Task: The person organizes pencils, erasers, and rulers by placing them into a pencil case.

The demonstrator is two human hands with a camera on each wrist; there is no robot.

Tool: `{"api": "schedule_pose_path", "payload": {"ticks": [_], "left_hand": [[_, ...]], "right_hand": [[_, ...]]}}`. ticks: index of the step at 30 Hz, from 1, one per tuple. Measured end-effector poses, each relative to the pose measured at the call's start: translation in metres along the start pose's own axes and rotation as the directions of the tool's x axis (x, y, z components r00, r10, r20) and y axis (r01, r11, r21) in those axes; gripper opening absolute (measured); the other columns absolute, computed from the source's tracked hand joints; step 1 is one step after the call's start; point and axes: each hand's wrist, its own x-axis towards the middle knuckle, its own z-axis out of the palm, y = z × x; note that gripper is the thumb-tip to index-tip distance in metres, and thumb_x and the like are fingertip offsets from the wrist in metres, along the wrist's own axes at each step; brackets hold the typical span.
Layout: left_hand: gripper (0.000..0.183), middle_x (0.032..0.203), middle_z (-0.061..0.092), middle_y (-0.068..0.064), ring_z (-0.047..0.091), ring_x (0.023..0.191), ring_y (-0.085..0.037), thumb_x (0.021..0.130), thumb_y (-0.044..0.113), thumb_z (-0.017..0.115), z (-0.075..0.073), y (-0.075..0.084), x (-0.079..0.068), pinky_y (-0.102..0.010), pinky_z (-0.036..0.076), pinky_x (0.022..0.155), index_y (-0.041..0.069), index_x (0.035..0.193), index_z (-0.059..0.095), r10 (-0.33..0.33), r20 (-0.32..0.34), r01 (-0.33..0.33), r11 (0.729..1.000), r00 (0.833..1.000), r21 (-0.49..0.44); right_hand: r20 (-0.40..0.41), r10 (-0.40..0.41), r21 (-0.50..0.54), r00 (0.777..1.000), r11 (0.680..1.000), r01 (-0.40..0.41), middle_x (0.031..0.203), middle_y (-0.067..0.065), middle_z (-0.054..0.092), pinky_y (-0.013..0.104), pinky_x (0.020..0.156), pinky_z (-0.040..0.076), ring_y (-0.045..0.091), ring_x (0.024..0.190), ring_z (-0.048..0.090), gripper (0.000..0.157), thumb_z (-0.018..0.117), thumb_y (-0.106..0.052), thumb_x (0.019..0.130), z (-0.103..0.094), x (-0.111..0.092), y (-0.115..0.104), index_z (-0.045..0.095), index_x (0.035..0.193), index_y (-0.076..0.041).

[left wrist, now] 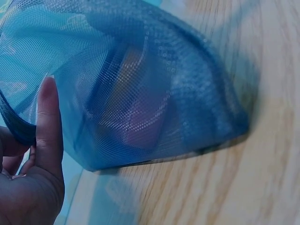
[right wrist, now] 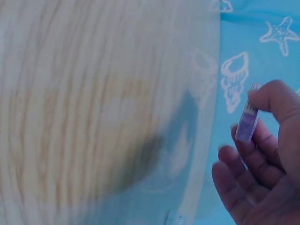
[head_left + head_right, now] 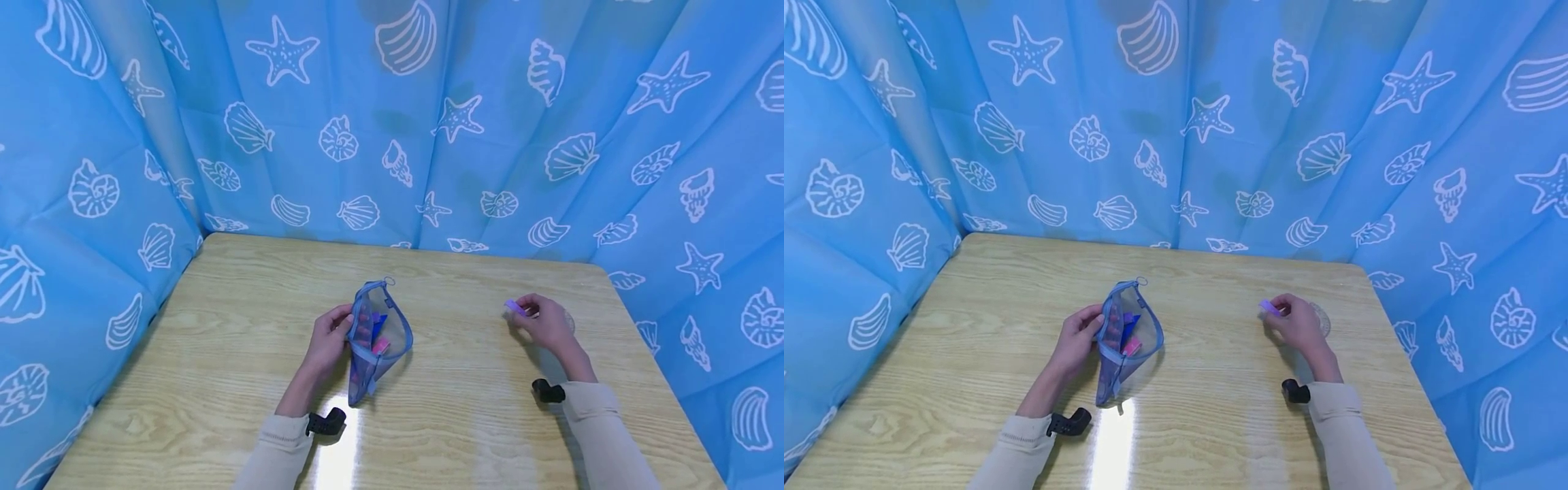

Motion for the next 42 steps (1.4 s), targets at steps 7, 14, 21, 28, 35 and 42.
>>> {"api": "schedule_pose_path", "payload": {"ticks": [7, 14, 21, 28, 35, 42], "left_hand": [[0.028, 0.108, 0.065, -0.016, 0.058, 0.081, -0.012, 0.107, 0.006, 0.048, 0.0, 0.001, 0.0, -0.023, 0.047, 0.057, -0.005, 0.128, 0.063, 0.001, 0.001, 0.0, 1.0, 1.0, -0.006], [0.028, 0.11, 0.064, -0.019, 0.057, 0.081, -0.012, 0.107, 0.006, 0.049, 0.0, 0.0, 0.0, -0.023, 0.047, 0.059, -0.005, 0.129, 0.063, 0.004, -0.002, -0.004, 1.0, 1.0, 0.001], [0.028, 0.105, 0.065, -0.015, 0.058, 0.081, -0.012, 0.107, 0.005, 0.048, -0.001, -0.001, -0.001, -0.023, 0.047, 0.059, -0.005, 0.127, 0.063, 0.005, 0.0, -0.005, 1.0, 1.0, 0.005], [0.028, 0.105, 0.067, -0.013, 0.062, 0.08, -0.012, 0.107, 0.005, 0.046, -0.001, -0.001, -0.002, -0.024, 0.05, 0.06, -0.004, 0.126, 0.064, 0.002, 0.007, -0.002, 1.0, 1.0, -0.018], [0.027, 0.105, 0.068, -0.012, 0.062, 0.079, -0.012, 0.107, 0.005, 0.047, -0.002, 0.001, -0.002, -0.023, 0.049, 0.058, -0.006, 0.127, 0.062, -0.001, 0.002, 0.001, 1.0, 1.0, -0.027], [0.027, 0.104, 0.068, -0.011, 0.064, 0.077, -0.011, 0.107, 0.004, 0.047, -0.003, 0.001, -0.002, -0.022, 0.048, 0.056, -0.007, 0.125, 0.062, 0.003, 0.003, -0.003, 0.999, 1.0, -0.044]], "right_hand": [[0.042, -0.084, 0.089, 0.996, 0.993, 0.08, 0.103, 0.018, 0.068, 0.024, 0.074, 0.055, 0.026, 0.093, 0.063, 0.021, 0.071, -0.007, 0.095, 0.006, -0.004, -0.016, 0.066, 0.112, 0.004], [0.091, -0.136, 0.131, 0.986, 0.984, 0.124, 0.102, 0.015, 0.068, 0.029, 0.078, 0.056, 0.025, 0.095, 0.061, 0.017, 0.071, -0.004, 0.093, 0.016, -0.009, -0.035, 0.066, 0.108, 0.001], [0.121, -0.171, 0.123, 0.978, 0.98, 0.156, 0.102, 0.011, 0.068, 0.034, 0.08, 0.056, 0.025, 0.096, 0.062, 0.017, 0.073, -0.006, 0.092, 0.024, -0.015, -0.049, 0.067, 0.107, -0.003], [0.137, -0.205, 0.135, 0.969, 0.973, 0.187, 0.104, 0.009, 0.068, 0.043, 0.085, 0.055, 0.026, 0.098, 0.062, 0.016, 0.074, -0.007, 0.092, 0.03, -0.017, -0.063, 0.068, 0.106, -0.005], [0.143, -0.235, 0.147, 0.961, 0.966, 0.214, 0.103, 0.006, 0.068, 0.043, 0.085, 0.054, 0.024, 0.098, 0.062, 0.016, 0.076, -0.009, 0.091, 0.037, -0.017, -0.076, 0.068, 0.106, -0.008], [0.161, -0.26, 0.155, 0.952, 0.959, 0.236, 0.104, 0.003, 0.068, 0.041, 0.085, 0.053, 0.022, 0.098, 0.062, 0.017, 0.075, -0.011, 0.092, 0.044, -0.018, -0.091, 0.068, 0.107, -0.01]]}}
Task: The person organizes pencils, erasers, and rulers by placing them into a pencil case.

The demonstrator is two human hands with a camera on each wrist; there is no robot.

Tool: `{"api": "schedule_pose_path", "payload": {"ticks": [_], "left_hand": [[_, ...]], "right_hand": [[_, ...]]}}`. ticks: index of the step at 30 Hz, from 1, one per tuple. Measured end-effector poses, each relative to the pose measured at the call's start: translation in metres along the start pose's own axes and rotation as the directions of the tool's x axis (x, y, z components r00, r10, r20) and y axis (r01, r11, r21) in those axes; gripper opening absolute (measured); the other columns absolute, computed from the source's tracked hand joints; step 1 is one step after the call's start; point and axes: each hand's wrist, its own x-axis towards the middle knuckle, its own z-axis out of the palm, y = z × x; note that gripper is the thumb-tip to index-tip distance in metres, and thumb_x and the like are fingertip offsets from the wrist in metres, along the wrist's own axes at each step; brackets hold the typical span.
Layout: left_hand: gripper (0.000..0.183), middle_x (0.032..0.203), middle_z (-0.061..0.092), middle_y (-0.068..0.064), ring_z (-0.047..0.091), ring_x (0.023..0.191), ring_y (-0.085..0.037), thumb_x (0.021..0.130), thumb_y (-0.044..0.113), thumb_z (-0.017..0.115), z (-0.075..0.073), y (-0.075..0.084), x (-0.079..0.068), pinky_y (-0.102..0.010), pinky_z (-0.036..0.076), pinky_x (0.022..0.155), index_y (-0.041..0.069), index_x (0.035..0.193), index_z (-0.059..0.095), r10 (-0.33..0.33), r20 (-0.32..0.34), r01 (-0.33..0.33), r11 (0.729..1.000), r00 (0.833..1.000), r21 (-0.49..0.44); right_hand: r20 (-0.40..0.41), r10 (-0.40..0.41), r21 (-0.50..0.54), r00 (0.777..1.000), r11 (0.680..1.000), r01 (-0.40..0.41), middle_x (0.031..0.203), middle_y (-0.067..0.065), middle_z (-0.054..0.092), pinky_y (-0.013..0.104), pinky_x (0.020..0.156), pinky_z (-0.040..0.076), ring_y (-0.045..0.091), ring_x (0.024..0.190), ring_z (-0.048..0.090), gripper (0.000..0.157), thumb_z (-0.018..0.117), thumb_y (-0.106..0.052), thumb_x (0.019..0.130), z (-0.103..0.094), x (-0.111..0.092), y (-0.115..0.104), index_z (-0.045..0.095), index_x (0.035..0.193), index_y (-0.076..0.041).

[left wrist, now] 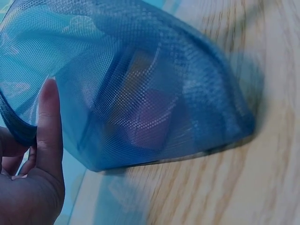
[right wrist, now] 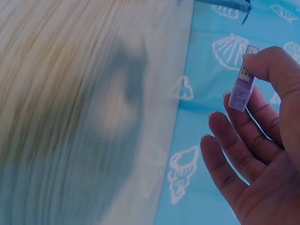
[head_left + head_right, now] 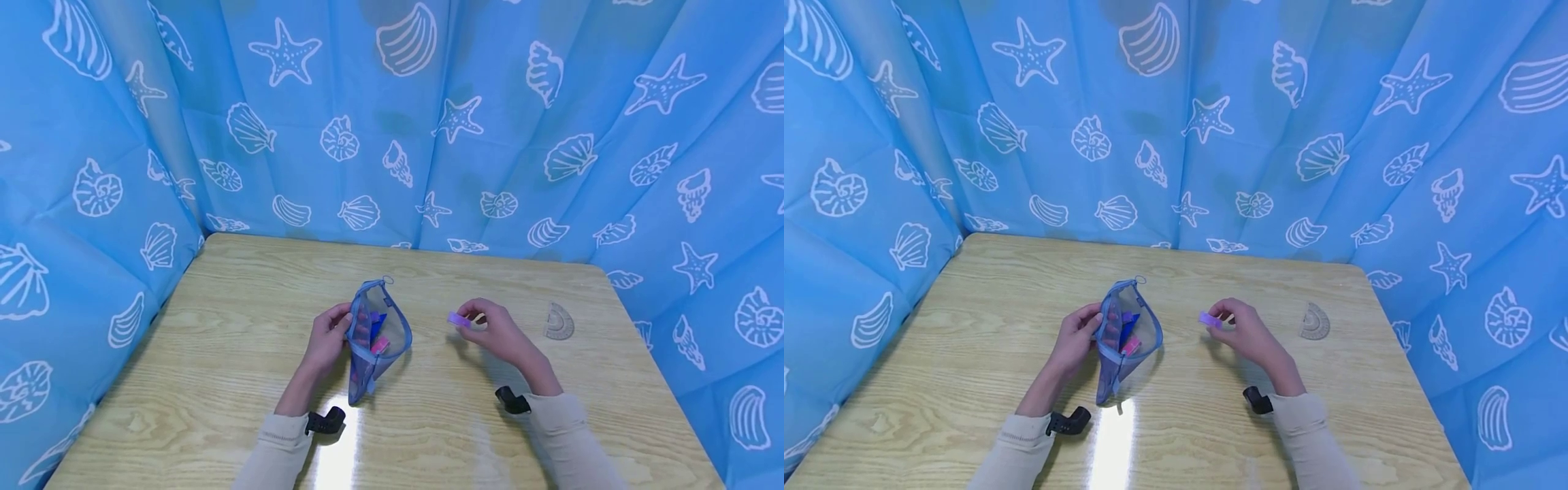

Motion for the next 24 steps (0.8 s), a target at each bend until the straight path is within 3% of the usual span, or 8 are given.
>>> {"api": "schedule_pose_path", "payload": {"ticks": [17, 24], "left_hand": [[0.026, 0.105, 0.07, -0.011, 0.068, 0.077, -0.011, 0.107, 0.003, 0.046, 0.001, 0.003, 0.001, -0.023, 0.054, 0.058, -0.007, 0.126, 0.061, 0.003, 0.007, -0.003, 0.999, 1.0, -0.045], [0.027, 0.105, 0.069, -0.013, 0.066, 0.076, -0.011, 0.107, 0.003, 0.047, 0.002, 0.002, 0.0, -0.022, 0.05, 0.055, -0.006, 0.127, 0.062, 0.01, 0.002, -0.01, 1.0, 1.0, -0.015]], "right_hand": [[0.075, -0.069, 0.033, 0.995, 0.997, 0.067, 0.099, -0.002, 0.066, 0.037, 0.082, 0.052, 0.018, 0.092, 0.059, 0.015, 0.076, -0.013, 0.091, 0.023, 0.028, -0.044, 0.068, 0.103, -0.013], [0.132, -0.116, 0.026, 0.984, 0.993, 0.113, 0.1, -0.001, 0.066, 0.038, 0.08, 0.052, 0.018, 0.09, 0.057, 0.014, 0.074, -0.011, 0.092, 0.035, 0.039, -0.064, 0.068, 0.104, -0.012]]}}
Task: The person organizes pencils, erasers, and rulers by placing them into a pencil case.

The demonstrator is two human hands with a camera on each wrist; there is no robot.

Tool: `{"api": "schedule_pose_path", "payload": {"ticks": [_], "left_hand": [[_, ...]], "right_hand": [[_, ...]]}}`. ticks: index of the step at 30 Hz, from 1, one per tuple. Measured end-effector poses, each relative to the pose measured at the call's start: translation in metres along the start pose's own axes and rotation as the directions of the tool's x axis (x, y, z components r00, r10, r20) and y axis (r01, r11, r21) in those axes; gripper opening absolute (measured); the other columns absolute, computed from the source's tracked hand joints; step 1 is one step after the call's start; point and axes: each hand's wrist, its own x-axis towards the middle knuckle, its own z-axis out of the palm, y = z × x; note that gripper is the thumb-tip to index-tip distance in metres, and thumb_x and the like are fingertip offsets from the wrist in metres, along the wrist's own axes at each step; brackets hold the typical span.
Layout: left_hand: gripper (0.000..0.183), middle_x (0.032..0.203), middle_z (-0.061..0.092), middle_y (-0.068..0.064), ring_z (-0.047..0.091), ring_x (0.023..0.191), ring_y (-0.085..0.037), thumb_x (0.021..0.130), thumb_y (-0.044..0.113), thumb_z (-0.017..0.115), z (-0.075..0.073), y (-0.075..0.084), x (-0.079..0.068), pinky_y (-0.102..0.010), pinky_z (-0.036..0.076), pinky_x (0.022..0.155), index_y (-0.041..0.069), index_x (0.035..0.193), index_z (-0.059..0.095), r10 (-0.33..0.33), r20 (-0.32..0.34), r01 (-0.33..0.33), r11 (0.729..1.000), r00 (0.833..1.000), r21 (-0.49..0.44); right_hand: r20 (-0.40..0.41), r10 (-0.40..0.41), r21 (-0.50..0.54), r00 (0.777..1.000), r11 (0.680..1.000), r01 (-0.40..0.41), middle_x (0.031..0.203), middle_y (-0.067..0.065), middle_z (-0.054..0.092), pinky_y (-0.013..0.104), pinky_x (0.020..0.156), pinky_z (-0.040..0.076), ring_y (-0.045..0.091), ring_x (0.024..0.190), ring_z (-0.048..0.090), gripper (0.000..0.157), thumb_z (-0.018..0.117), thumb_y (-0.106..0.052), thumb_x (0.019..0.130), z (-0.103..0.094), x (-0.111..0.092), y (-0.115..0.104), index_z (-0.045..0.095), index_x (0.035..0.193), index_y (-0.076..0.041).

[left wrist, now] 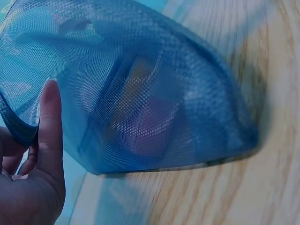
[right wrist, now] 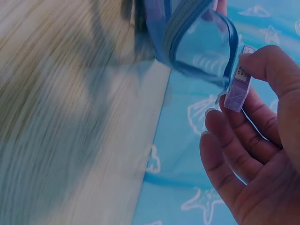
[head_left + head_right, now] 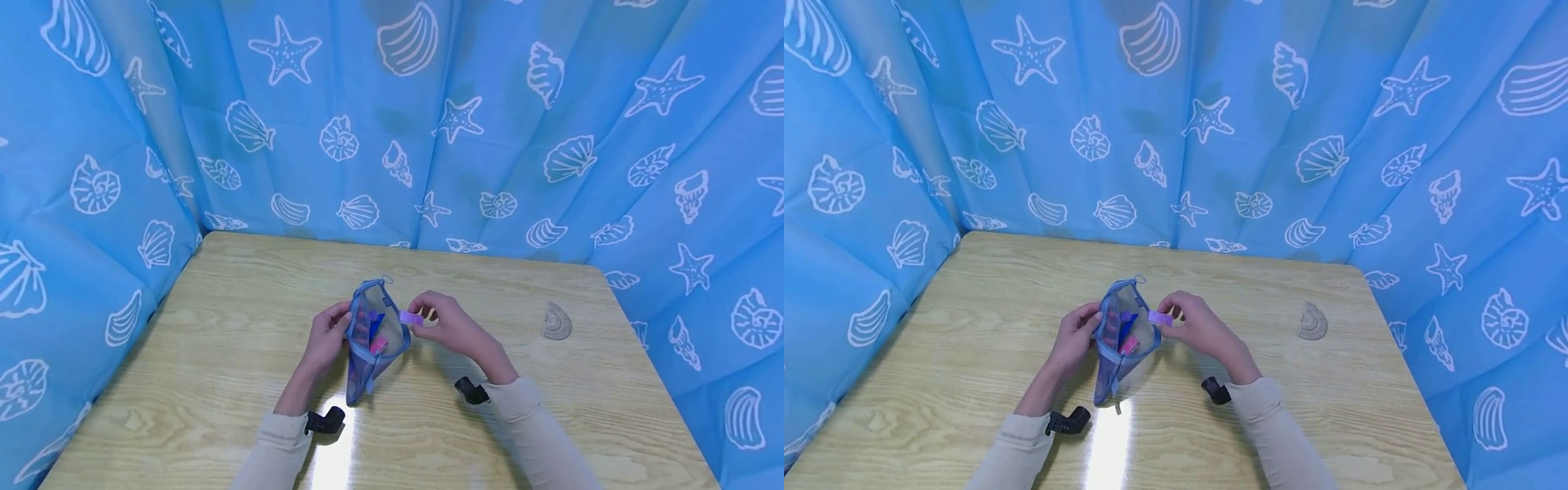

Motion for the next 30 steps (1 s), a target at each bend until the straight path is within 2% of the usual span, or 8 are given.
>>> {"api": "schedule_pose_path", "payload": {"ticks": [4, 6, 11, 14, 21, 25, 30], "left_hand": [[0.027, 0.107, 0.068, -0.015, 0.062, 0.075, -0.01, 0.106, 0.004, 0.048, 0.001, 0.0, 0.0, -0.021, 0.048, 0.055, -0.006, 0.127, 0.063, 0.015, -0.007, -0.015, 0.999, 1.0, 0.042], [0.027, 0.109, 0.068, -0.018, 0.062, 0.076, -0.01, 0.107, 0.004, 0.048, 0.002, 0.0, 0.0, -0.022, 0.05, 0.057, -0.006, 0.126, 0.063, 0.017, 0.002, -0.017, 0.999, 1.0, 0.052], [0.027, 0.111, 0.068, -0.023, 0.067, 0.079, -0.011, 0.107, 0.004, 0.046, 0.005, -0.001, 0.0, -0.023, 0.056, 0.061, -0.006, 0.126, 0.063, 0.022, 0.022, -0.023, 0.999, 1.0, 0.043], [0.027, 0.11, 0.069, -0.021, 0.067, 0.08, -0.012, 0.107, 0.004, 0.046, 0.006, 0.001, -0.001, -0.025, 0.057, 0.062, -0.006, 0.125, 0.063, 0.021, 0.017, -0.022, 0.999, 1.0, 0.044], [0.027, 0.108, 0.07, -0.019, 0.067, 0.079, -0.012, 0.107, 0.004, 0.045, 0.005, 0.003, -0.003, -0.025, 0.057, 0.061, -0.005, 0.126, 0.064, 0.02, 0.002, -0.02, 0.999, 1.0, 0.046], [0.028, 0.107, 0.069, -0.021, 0.066, 0.078, -0.011, 0.107, 0.002, 0.045, 0.004, 0.004, -0.003, -0.025, 0.058, 0.06, -0.007, 0.127, 0.062, 0.029, 0.008, -0.029, 0.999, 1.0, 0.025], [0.028, 0.111, 0.068, -0.021, 0.064, 0.079, -0.012, 0.107, 0.004, 0.047, 0.003, 0.005, -0.006, -0.025, 0.056, 0.061, -0.005, 0.128, 0.064, 0.033, -0.003, -0.033, 0.998, 0.999, 0.054]], "right_hand": [[0.035, -0.008, -0.008, 0.999, 1.0, 0.008, 0.101, -0.002, 0.065, 0.035, 0.078, 0.051, 0.021, 0.09, 0.058, 0.013, 0.074, -0.012, 0.093, 0.005, 0.005, -0.008, 0.067, 0.104, -0.013], [0.05, -0.007, -0.013, 0.999, 1.0, 0.008, 0.101, -0.001, 0.065, 0.034, 0.077, 0.05, 0.023, 0.091, 0.058, 0.013, 0.073, -0.011, 0.093, 0.006, 0.006, -0.011, 0.067, 0.104, -0.012], [0.085, -0.003, -0.035, 0.996, 0.999, 0.006, 0.101, 0.001, 0.065, 0.042, 0.083, 0.055, 0.023, 0.093, 0.058, 0.016, 0.073, -0.006, 0.091, 0.008, 0.009, -0.02, 0.065, 0.105, -0.009], [0.114, 0.003, -0.065, 0.994, 0.998, 0.005, 0.1, 0.0, 0.064, 0.043, 0.086, 0.056, 0.02, 0.092, 0.058, 0.016, 0.073, -0.005, 0.091, 0.01, 0.012, -0.023, 0.065, 0.105, -0.008], [0.159, 0.008, -0.142, 0.987, 0.99, 0.014, 0.094, 0.0, 0.062, 0.028, 0.073, 0.052, 0.018, 0.083, 0.057, 0.016, 0.074, -0.007, 0.091, 0.016, 0.02, -0.033, 0.066, 0.105, -0.007], [0.178, 0.021, -0.22, 0.984, 0.975, 0.019, 0.09, 0.001, 0.062, 0.027, 0.068, 0.049, 0.015, 0.077, 0.055, 0.014, 0.075, -0.01, 0.091, 0.02, 0.025, -0.039, 0.068, 0.102, -0.007], [0.197, 0.051, -0.31, 0.979, 0.951, 0.013, 0.088, -0.001, 0.064, 0.029, 0.068, 0.05, 0.012, 0.074, 0.054, 0.012, 0.077, -0.014, 0.091, 0.025, 0.029, -0.041, 0.069, 0.098, -0.009]]}}
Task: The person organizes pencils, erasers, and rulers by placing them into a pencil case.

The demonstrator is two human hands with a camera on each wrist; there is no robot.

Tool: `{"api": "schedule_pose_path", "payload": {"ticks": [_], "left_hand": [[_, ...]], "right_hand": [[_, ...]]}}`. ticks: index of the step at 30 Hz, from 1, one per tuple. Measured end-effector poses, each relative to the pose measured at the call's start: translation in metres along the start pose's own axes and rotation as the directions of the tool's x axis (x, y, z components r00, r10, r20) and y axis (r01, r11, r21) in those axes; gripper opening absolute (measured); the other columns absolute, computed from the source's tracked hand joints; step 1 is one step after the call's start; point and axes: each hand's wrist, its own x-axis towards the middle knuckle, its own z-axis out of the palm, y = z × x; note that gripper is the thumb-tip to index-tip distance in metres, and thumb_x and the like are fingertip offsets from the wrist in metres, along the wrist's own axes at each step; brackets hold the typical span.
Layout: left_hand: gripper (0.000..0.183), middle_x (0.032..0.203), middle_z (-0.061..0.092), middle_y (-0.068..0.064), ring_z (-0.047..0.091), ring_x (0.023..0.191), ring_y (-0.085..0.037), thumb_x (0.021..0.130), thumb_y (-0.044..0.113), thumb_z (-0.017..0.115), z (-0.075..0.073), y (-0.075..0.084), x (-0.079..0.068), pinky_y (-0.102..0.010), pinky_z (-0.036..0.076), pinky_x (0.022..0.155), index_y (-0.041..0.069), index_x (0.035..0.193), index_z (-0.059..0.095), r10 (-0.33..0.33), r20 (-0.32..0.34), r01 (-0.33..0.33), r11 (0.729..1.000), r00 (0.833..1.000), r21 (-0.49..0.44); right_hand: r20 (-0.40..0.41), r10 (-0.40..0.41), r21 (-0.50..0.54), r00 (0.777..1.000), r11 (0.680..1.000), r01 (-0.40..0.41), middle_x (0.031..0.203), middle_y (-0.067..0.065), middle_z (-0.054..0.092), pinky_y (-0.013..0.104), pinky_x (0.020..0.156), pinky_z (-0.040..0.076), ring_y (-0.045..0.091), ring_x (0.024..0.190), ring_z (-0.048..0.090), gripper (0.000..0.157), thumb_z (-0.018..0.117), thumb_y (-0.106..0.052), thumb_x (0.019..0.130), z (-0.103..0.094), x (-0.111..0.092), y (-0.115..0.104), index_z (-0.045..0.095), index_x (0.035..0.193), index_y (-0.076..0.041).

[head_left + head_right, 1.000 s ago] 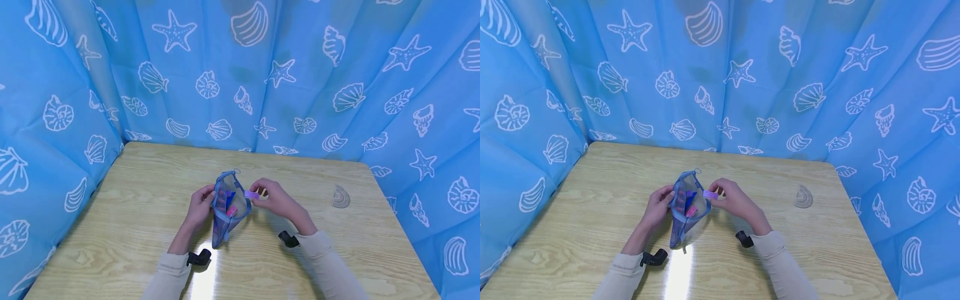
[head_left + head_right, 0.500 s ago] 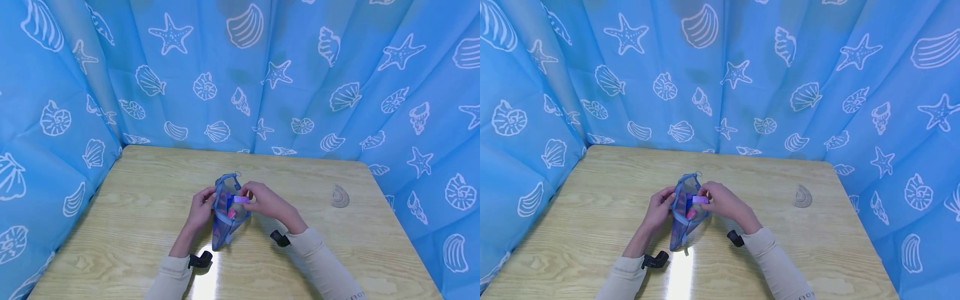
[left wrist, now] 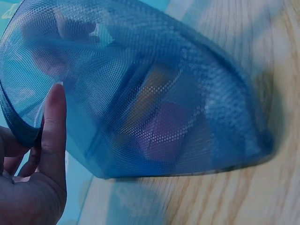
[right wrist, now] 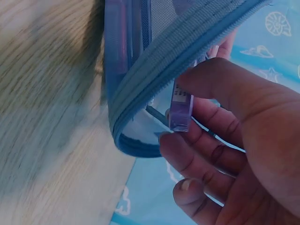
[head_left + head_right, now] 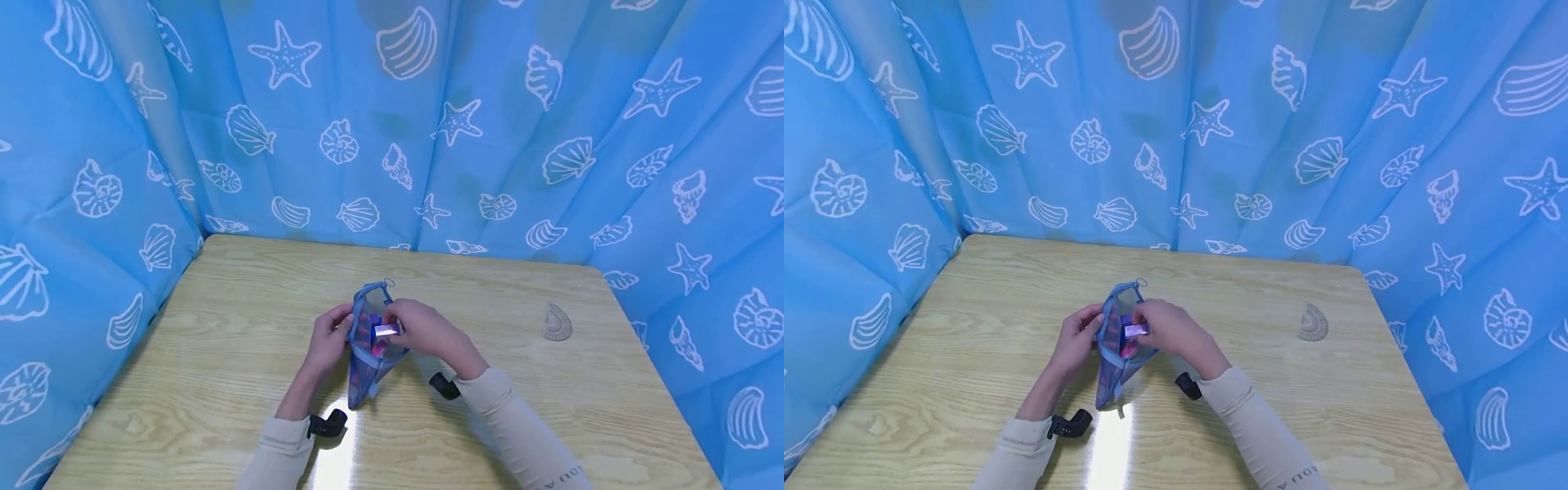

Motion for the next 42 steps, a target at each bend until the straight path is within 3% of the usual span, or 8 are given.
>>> {"api": "schedule_pose_path", "payload": {"ticks": [4, 9, 15, 21, 33, 42], "left_hand": [[0.028, 0.112, 0.069, -0.022, 0.066, 0.081, -0.013, 0.107, 0.003, 0.046, 0.001, -0.001, 0.0, -0.027, 0.058, 0.064, -0.004, 0.127, 0.064, 0.0, 0.007, 0.0, 1.0, 1.0, -0.007], [0.028, 0.112, 0.07, -0.023, 0.066, 0.081, -0.013, 0.107, 0.003, 0.046, 0.001, -0.003, 0.001, -0.027, 0.058, 0.063, -0.005, 0.127, 0.064, 0.011, 0.01, -0.011, 1.0, 1.0, 0.005], [0.028, 0.111, 0.07, -0.024, 0.066, 0.079, -0.013, 0.107, 0.002, 0.045, 0.0, -0.001, 0.001, -0.026, 0.058, 0.061, -0.007, 0.127, 0.063, 0.005, 0.013, -0.005, 1.0, 1.0, -0.024], [0.028, 0.112, 0.07, -0.022, 0.062, 0.078, -0.011, 0.107, 0.003, 0.047, -0.001, 0.0, 0.001, -0.022, 0.051, 0.057, -0.004, 0.128, 0.064, 0.011, 0.004, -0.011, 1.0, 1.0, 0.02], [0.029, 0.114, 0.068, -0.021, 0.063, 0.079, -0.01, 0.107, 0.004, 0.047, -0.001, -0.005, 0.0, -0.022, 0.053, 0.059, -0.005, 0.13, 0.062, 0.001, 0.009, -0.001, 1.0, 1.0, -0.007], [0.027, 0.111, 0.07, -0.022, 0.067, 0.079, -0.012, 0.107, 0.003, 0.046, 0.001, -0.004, 0.0, -0.025, 0.058, 0.062, -0.005, 0.127, 0.063, -0.005, 0.008, 0.005, 1.0, 1.0, -0.024]], "right_hand": [[0.005, 0.005, -0.02, 1.0, 1.0, -0.005, 0.095, 0.004, 0.068, 0.033, 0.075, 0.054, 0.015, 0.08, 0.058, 0.016, 0.078, -0.015, 0.09, 0.002, 0.002, -0.002, 0.07, 0.102, -0.007], [-0.016, 0.01, 0.028, 1.0, 1.0, -0.009, 0.103, 0.011, 0.069, 0.039, 0.08, 0.054, 0.025, 0.088, 0.062, 0.024, 0.078, -0.014, 0.09, -0.001, -0.004, -0.001, 0.07, 0.109, -0.002], [-0.076, 0.043, 0.12, 0.996, 0.992, -0.034, 0.106, 0.007, 0.069, 0.035, 0.079, 0.054, 0.021, 0.088, 0.06, 0.02, 0.072, -0.011, 0.095, -0.005, -0.018, 0.009, 0.069, 0.113, -0.004], [-0.153, 0.047, 0.191, 0.987, 0.981, -0.018, 0.105, 0.003, 0.068, 0.037, 0.082, 0.053, 0.018, 0.091, 0.059, 0.015, 0.067, -0.01, 0.098, -0.004, -0.033, 0.027, 0.069, 0.111, -0.006], [-0.209, 0.108, 0.307, 0.972, 0.951, -0.04, 0.104, 0.004, 0.07, 0.035, 0.08, 0.053, 0.016, 0.092, 0.062, 0.018, 0.064, -0.008, 0.099, 0.001, -0.066, 0.065, 0.069, 0.114, -0.002], [-0.25, 0.17, 0.314, 0.953, 0.946, -0.086, 0.107, 0.007, 0.072, 0.052, 0.092, 0.051, 0.026, 0.105, 0.065, 0.023, 0.063, -0.008, 0.1, 0.006, -0.089, 0.092, 0.066, 0.122, -0.002]]}}
